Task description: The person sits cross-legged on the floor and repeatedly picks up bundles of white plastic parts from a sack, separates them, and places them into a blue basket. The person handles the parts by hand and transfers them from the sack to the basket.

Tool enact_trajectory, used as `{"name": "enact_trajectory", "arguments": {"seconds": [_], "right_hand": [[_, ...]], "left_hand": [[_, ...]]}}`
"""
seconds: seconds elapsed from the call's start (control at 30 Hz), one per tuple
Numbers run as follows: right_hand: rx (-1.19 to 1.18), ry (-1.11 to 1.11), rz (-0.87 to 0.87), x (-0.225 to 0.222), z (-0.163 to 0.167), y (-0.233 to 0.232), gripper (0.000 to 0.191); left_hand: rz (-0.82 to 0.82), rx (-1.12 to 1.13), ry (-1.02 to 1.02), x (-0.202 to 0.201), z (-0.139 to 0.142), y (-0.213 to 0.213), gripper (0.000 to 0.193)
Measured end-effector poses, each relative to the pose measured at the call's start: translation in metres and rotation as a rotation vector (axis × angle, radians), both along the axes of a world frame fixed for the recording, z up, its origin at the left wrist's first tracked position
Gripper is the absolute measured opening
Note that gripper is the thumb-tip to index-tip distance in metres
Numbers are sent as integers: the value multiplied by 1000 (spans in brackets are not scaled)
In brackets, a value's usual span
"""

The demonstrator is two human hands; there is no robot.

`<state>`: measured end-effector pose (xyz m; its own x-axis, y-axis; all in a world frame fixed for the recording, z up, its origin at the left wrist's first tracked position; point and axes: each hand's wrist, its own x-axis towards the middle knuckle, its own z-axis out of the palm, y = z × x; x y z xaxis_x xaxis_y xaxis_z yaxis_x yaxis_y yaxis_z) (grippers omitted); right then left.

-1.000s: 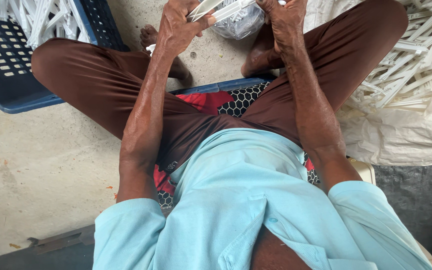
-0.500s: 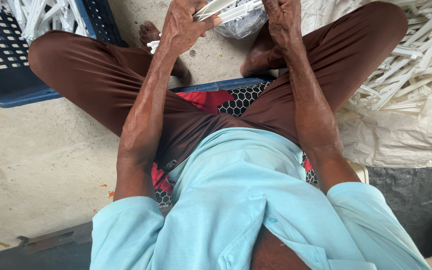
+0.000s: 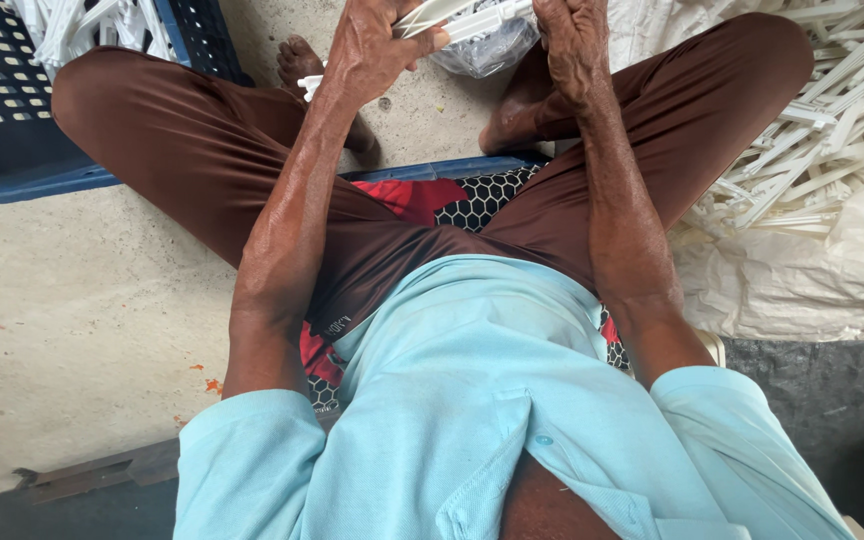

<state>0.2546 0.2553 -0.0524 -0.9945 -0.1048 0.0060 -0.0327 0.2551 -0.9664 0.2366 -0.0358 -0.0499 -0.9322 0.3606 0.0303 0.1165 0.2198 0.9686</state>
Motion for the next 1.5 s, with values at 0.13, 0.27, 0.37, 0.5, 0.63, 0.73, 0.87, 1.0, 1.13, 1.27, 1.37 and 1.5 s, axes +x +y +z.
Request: {"name": "enact_trajectory", "arguments": {"seconds": [0.13,0.27,0.37,0.5,0.63,0.73,0.87,1.0,1.13,1.27,1.37,1.5], "right_hand": [[-119,11,23,-5,-15,0,44],[-27,21,23,-6,-18,5,46],[112,52,72,-3,-13,9,42],[36,10,33,2,-2,4,35],[82,27,18,6,-3,0,36],[-22,37,1,3,-13,-3,39],[-51,-66,-17,-7,-15,-5,43],[84,47,10,-1,0,0,42],[124,392,96,5,8,-5,44],[51,-64,-55,1,-8,-6,49],[135,-121,-117,-2,-18,1,46],[207,-86,22,0,-18,10,43]], "left_hand": [[-18,-42,-42,1,0,0,29],[-19,-40,-30,-1,-1,2,31],[-2,-26,-8,-2,-1,0,31],[-6,-87,-46,0,-1,-2,28],[-27,-58,-6,2,-1,-2,29],[-29,-43,-2,3,-3,-1,32],[-3,-44,31,1,-5,-1,30],[22,-88,14,0,-5,-2,32],[16,-86,36,2,-5,-2,32],[-19,-23,53,3,-4,0,33],[-4,-77,30,2,-2,1,33],[40,-94,18,0,-1,-3,32]]}}
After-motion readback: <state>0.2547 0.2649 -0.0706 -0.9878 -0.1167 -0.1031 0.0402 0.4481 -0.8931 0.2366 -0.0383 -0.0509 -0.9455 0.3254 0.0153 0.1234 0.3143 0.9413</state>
